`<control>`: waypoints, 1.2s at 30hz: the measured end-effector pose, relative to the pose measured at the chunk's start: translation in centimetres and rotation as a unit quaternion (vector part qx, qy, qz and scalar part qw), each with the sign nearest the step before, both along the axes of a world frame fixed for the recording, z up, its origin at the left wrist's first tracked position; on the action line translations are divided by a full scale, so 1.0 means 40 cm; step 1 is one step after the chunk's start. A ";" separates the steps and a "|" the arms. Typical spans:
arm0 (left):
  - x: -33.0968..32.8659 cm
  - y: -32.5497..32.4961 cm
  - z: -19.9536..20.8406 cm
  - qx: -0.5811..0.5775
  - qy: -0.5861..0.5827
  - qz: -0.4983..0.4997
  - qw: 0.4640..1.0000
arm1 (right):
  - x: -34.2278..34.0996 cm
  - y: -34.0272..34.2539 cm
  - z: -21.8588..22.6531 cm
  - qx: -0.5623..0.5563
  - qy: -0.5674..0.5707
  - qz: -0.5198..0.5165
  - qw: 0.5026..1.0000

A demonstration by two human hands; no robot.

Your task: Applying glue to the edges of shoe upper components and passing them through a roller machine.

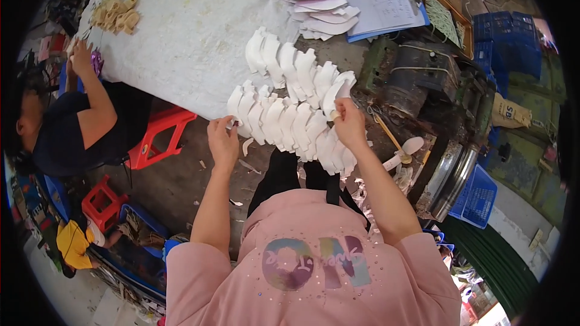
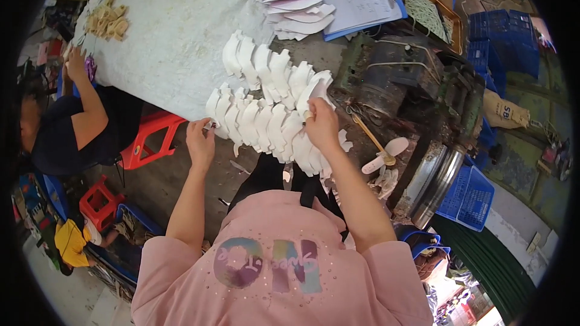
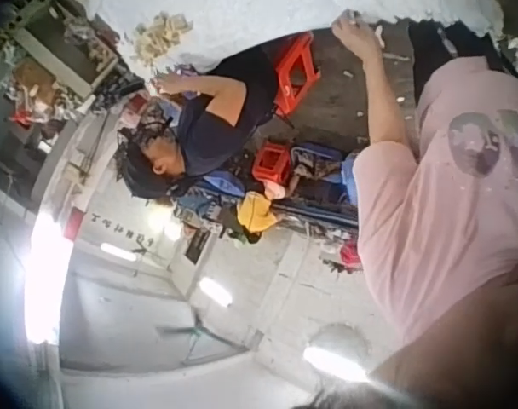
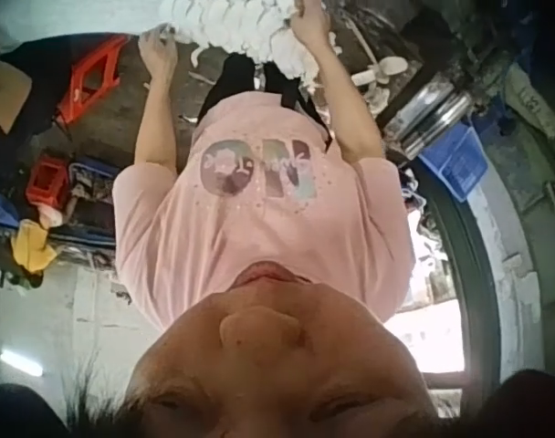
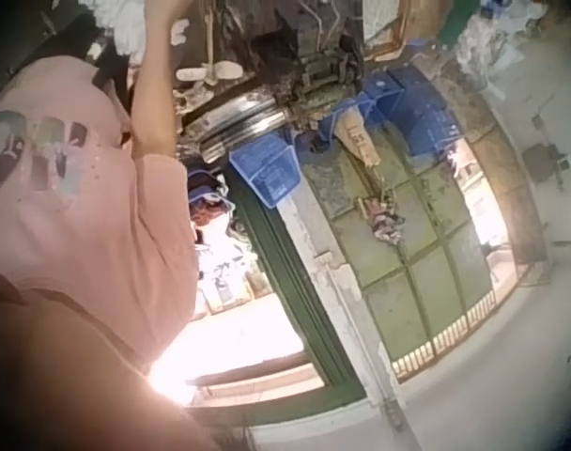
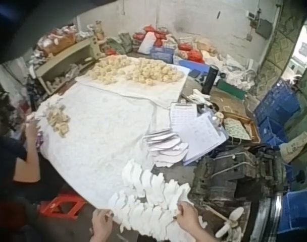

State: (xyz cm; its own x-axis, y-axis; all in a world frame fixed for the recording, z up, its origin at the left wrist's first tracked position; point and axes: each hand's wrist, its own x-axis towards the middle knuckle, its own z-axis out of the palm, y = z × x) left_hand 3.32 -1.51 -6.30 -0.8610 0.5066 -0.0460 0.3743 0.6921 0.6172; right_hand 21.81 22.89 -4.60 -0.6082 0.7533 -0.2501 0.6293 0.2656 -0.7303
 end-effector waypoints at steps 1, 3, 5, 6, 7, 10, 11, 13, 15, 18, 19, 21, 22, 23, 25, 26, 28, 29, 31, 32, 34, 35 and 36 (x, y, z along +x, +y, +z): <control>0.002 0.002 0.009 -0.016 -0.031 0.004 0.999 | -0.003 0.009 0.007 -0.009 0.010 0.002 1.000; 0.002 0.001 0.002 -0.015 -0.032 0.015 0.999 | -0.020 0.023 0.021 -0.012 0.026 0.000 1.000; 0.006 0.000 -0.001 -0.013 -0.029 0.028 0.999 | -0.043 0.034 0.037 -0.007 0.044 -0.008 0.999; 0.005 -0.003 -0.003 -0.012 -0.030 0.028 0.999 | -0.053 0.040 0.043 -0.005 0.044 -0.008 0.999; 0.006 -0.007 -0.007 0.000 -0.014 0.023 1.000 | -0.064 0.045 0.048 -0.005 0.071 -0.024 0.997; 0.007 -0.013 -0.012 0.012 0.013 -0.008 1.000 | -0.090 0.061 0.063 -0.021 0.134 -0.045 0.990; 0.007 -0.015 -0.013 0.010 0.025 -0.033 0.999 | -0.096 0.067 0.063 -0.019 0.162 -0.054 0.985; 0.001 -0.016 -0.012 0.009 0.027 -0.048 0.998 | -0.103 0.068 0.072 -0.010 0.188 -0.066 0.980; -0.005 -0.012 -0.011 0.008 0.028 -0.064 0.998 | -0.101 0.068 0.059 -0.023 0.206 -0.071 0.976; -0.011 -0.011 -0.014 0.014 0.019 -0.080 0.997 | -0.084 0.068 0.024 -0.048 0.160 -0.067 0.984; -0.013 -0.014 -0.021 0.017 0.018 -0.086 0.996 | -0.078 0.069 0.015 -0.062 0.096 -0.057 0.992; -0.015 -0.012 -0.020 0.020 0.016 -0.093 0.995 | -0.066 0.052 0.014 0.055 -0.052 -0.003 0.997; -0.018 -0.008 -0.012 0.014 0.005 -0.096 0.995 | -0.062 0.037 0.022 0.168 -0.198 0.053 0.964; -0.020 -0.004 -0.008 0.007 -0.005 -0.099 0.995 | -0.056 0.027 0.033 0.159 -0.216 0.051 0.962; -0.025 -0.004 -0.010 0.007 -0.008 -0.095 0.995 | -0.056 0.004 0.067 0.176 -0.210 0.044 0.961; -0.027 -0.006 -0.010 0.007 -0.012 -0.091 0.996 | -0.054 -0.004 0.075 0.191 -0.204 0.036 0.959; -0.033 -0.003 -0.011 0.002 -0.016 -0.087 0.996 | -0.043 -0.008 0.075 0.197 -0.180 0.020 0.963; -0.036 -0.003 -0.010 -0.005 -0.021 -0.081 0.996 | -0.040 -0.009 0.074 0.201 -0.155 0.007 0.967; -0.049 -0.006 -0.006 -0.021 -0.032 -0.086 0.996 | -0.042 -0.013 0.075 0.203 -0.132 -0.008 0.970; -0.056 -0.008 -0.003 -0.037 -0.043 -0.090 0.994 | -0.045 -0.015 0.075 0.204 -0.109 -0.021 0.973; -0.068 -0.013 0.005 -0.031 -0.037 -0.108 0.993 | -0.062 -0.023 0.086 0.217 -0.073 -0.026 0.973; -0.072 -0.016 0.008 -0.025 -0.032 -0.128 0.991 | -0.073 -0.029 0.088 0.230 -0.037 -0.031 0.972; -0.074 -0.013 0.011 -0.024 -0.031 -0.130 0.991 | -0.079 -0.035 0.078 0.230 -0.037 -0.033 0.972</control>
State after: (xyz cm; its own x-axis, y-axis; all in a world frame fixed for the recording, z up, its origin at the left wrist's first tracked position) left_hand 0.36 -2.04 -5.84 -0.6969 0.7062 -0.1253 0.5053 0.6073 0.6131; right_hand 18.65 21.51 -1.47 -0.5484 0.8323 0.0810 0.7027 0.5112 -0.4949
